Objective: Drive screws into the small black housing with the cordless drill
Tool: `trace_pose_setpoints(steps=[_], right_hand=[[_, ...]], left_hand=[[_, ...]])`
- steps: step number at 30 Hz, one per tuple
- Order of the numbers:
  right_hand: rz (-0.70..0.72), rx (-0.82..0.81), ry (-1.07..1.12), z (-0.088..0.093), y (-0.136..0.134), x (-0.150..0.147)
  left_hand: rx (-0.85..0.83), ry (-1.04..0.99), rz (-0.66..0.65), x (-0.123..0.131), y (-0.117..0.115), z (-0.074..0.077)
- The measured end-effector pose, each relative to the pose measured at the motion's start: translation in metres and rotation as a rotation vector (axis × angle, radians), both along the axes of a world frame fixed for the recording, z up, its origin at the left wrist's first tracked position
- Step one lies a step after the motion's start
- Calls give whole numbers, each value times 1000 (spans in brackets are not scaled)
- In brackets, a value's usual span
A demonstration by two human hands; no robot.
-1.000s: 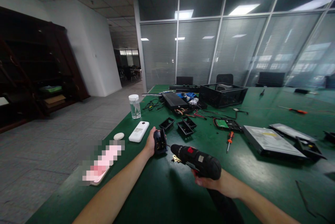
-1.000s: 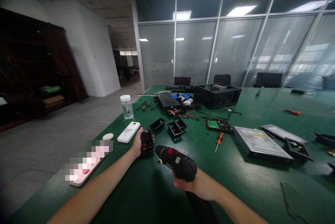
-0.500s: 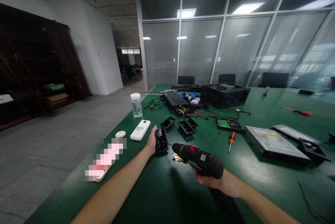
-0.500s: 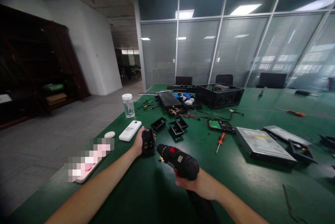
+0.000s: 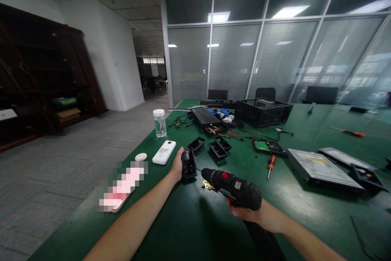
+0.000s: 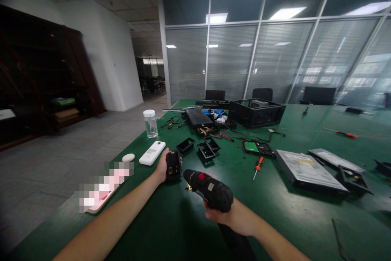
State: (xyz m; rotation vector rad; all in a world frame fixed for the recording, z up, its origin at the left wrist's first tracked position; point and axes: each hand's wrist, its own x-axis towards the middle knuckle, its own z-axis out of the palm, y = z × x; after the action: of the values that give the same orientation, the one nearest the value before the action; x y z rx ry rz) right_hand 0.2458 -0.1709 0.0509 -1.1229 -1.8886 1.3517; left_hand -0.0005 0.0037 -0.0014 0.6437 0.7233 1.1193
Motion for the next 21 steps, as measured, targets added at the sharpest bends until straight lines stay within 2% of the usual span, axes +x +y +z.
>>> trace_pose_setpoints(steps=[15, 21], right_hand=[[-37, 15, -41, -3, -1, 2], [-11, 35, -49, 0, -1, 1]], left_hand=[[3, -29, -12, 0, 0, -1], [14, -12, -9, 0, -2, 1]])
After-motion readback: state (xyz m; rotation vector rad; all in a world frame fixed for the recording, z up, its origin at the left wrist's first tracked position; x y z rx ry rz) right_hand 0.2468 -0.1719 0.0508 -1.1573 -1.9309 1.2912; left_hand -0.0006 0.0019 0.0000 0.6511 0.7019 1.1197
